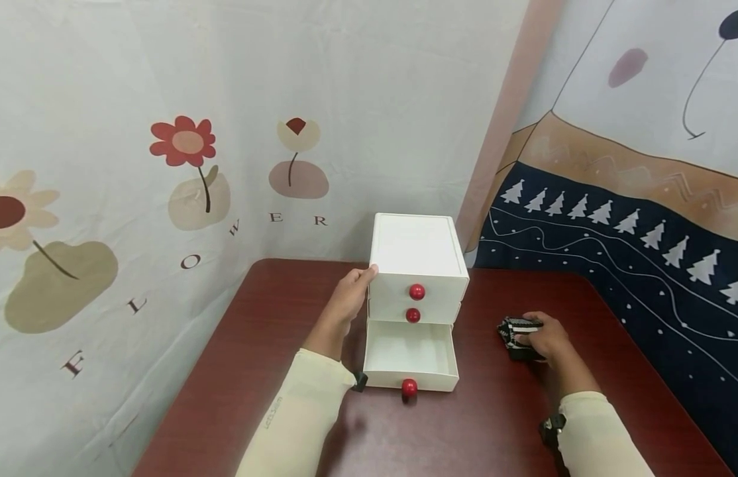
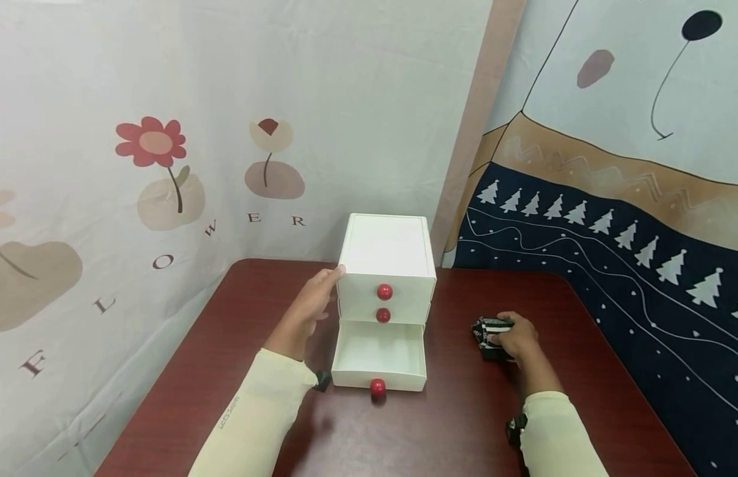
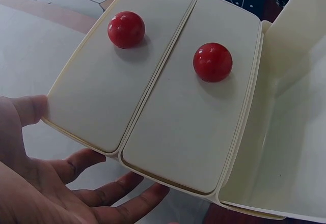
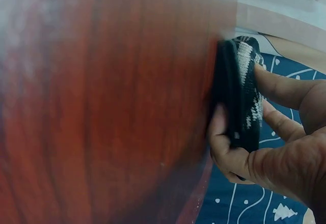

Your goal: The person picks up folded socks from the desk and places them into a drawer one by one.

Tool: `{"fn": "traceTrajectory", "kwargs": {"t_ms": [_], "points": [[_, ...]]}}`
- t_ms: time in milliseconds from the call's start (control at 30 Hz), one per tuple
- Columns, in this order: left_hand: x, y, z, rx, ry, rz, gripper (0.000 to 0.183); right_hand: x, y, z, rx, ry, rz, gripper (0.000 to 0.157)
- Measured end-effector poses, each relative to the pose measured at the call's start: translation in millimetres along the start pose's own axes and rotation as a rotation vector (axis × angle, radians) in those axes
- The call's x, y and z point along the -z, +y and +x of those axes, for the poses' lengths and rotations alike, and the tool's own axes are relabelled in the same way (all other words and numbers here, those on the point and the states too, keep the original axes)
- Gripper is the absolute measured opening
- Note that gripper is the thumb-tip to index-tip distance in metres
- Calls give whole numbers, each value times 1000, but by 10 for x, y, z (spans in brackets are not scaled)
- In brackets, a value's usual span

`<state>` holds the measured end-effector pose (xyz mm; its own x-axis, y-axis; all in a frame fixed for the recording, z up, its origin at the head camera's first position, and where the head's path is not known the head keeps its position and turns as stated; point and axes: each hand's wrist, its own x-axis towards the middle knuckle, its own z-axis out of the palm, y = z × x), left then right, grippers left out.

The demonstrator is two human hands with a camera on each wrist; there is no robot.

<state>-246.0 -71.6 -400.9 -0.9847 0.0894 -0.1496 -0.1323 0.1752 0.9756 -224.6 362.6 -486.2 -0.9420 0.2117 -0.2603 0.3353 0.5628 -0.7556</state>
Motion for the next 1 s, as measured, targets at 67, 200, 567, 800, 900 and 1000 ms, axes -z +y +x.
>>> {"fn": "traceTrajectory", "kwargs": {"t_ms": [67, 200, 567, 800, 900, 1000], "points": [[-1, -3, 0, -2, -2, 0, 63, -14, 4, -2, -2, 15, 14, 67], [0, -13, -2, -7, -2, -5, 61, -28, 0, -22, 14, 32, 6, 66], [4, -17, 0, -25, -2, -8, 59, -78, -52, -109, 129, 65, -47, 64], [-2, -13, -2, -40, 1, -1, 58, -95, -47, -205, 133, 61, -17, 65], [1, -12, -1, -38, 3, 1, 58, -97, -52, -261, 131, 53, 13, 66], [3, -12, 2, -35, 5, 2, 58, -99, -62, -318, 134, 44, 44, 67]]}}
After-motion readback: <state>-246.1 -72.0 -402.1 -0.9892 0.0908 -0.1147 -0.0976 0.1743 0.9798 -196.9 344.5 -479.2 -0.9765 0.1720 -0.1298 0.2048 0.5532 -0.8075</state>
